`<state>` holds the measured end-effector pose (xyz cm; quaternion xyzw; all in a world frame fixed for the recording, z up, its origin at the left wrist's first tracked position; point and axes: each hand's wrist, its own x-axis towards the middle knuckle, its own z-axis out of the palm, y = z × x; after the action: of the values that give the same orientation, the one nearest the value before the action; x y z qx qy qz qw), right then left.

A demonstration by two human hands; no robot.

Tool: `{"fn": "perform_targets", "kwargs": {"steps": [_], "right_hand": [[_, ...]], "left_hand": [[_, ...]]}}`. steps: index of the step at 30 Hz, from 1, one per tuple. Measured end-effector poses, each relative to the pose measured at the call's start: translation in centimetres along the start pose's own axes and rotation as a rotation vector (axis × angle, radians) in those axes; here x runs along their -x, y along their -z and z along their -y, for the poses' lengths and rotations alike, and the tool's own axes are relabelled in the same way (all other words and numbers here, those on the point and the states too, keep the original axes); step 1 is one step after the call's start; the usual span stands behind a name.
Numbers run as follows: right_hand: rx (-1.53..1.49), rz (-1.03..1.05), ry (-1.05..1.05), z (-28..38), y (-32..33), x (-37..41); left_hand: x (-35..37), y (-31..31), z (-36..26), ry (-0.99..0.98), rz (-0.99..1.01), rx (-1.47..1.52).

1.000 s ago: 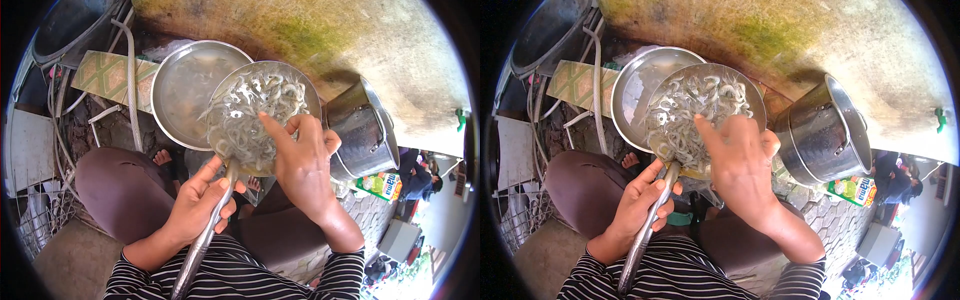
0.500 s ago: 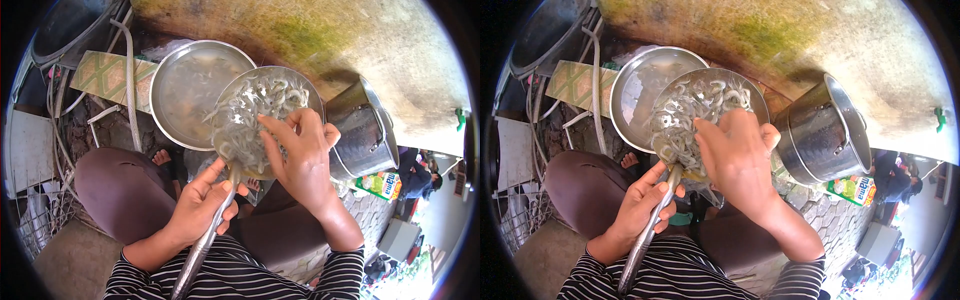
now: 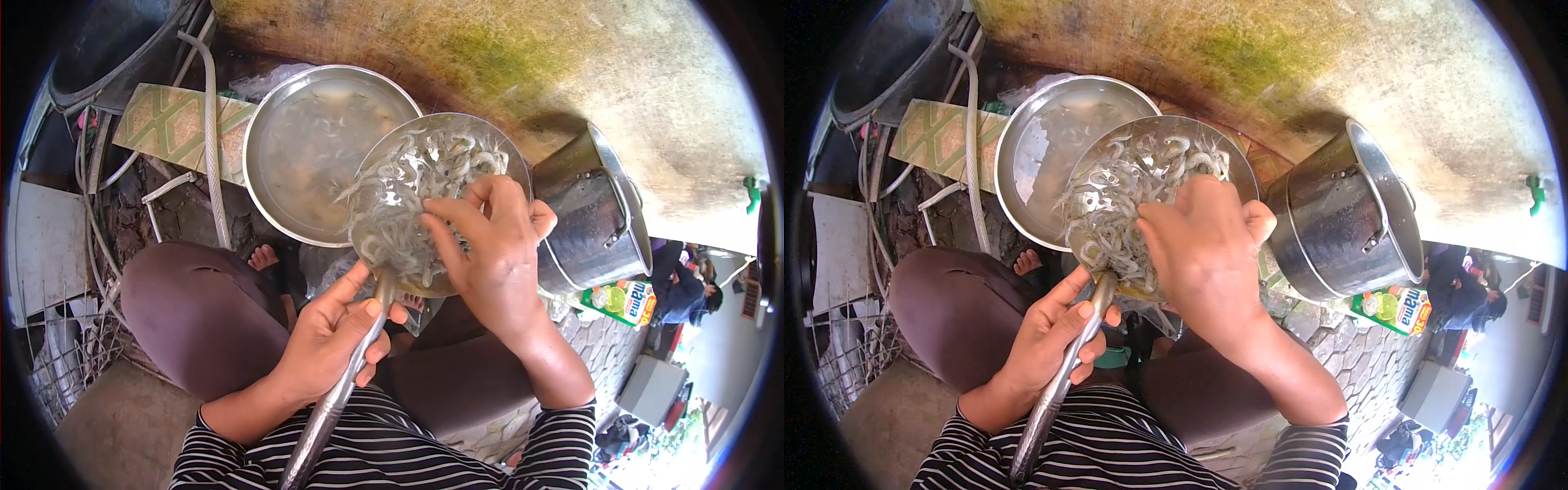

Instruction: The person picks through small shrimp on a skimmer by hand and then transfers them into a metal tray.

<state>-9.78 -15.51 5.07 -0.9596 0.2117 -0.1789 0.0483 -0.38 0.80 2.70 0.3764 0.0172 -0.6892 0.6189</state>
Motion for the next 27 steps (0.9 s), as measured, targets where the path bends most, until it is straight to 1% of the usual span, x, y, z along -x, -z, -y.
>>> {"fn": "perform_targets", "kwargs": {"steps": [2, 4, 8, 10, 12, 14, 16, 18, 19, 20, 22, 23, 24, 26, 27], "right_hand": [[-0.003, -0.008, -0.013, 0.0, 0.2, 0.0], [-0.008, -0.031, -0.044, 0.0, 0.6, -0.1], [-0.010, -0.027, -0.059, -0.3, 1.9, -0.2], [-0.095, -0.037, -0.154, -0.6, 3.5, -0.3], [-0.104, -0.043, -0.190, -1.3, 5.0, 0.1], [-0.224, -0.228, -0.307, -2.0, 6.3, 1.0], [-0.263, -0.359, -0.429, -2.4, 8.1, 3.1], [-0.324, -0.408, -0.547, -3.2, 9.4, 7.0], [-0.374, -0.395, -0.679, -3.3, 9.9, 9.2], [-0.424, -0.390, -0.816, -3.4, 10.2, 11.8], [-0.341, -0.319, -0.969, -4.2, 10.1, 17.1], [-0.296, -0.274, -1.084, -4.0, 10.0, 19.9], [-0.262, -0.223, -1.192, -4.0, 9.5, 22.5], [-0.126, -0.069, -1.316, -3.8, 7.1, 29.4], [-0.114, 0.039, -1.361, -3.2, 6.1, 31.6]], "left_hand": [[0.0, 0.0, -0.2, 0.007, -0.009, -0.010], [0.0, 0.3, -0.2, -0.006, 0.036, 0.008], [0.0, 0.5, 0.0, -0.010, 0.024, 0.013], [-0.1, 0.5, 0.2, -0.035, 0.030, 0.029], [-0.1, 0.5, 0.2, -0.038, 0.026, 0.019], [0.0, 0.4, 0.1, -0.029, 0.027, 0.003], [0.2, 0.2, 0.1, -0.044, -0.053, 0.024], [-0.1, 1.2, 0.6, -0.084, -0.046, 0.071], [-0.1, 1.3, 0.5, -0.107, -0.071, 0.053], [-0.1, 1.4, 0.4, -0.128, -0.028, 0.114], [-0.3, 3.1, 0.4, -0.152, 0.072, 0.144], [-0.3, 3.7, 0.0, -0.120, 0.121, 0.145], [-0.6, 4.0, -0.4, -0.097, 0.161, 0.150], [-0.9, 4.3, -0.8, -0.067, 0.164, 0.130], [-1.1, 4.8, -1.0, -0.038, 0.176, 0.147]]}}
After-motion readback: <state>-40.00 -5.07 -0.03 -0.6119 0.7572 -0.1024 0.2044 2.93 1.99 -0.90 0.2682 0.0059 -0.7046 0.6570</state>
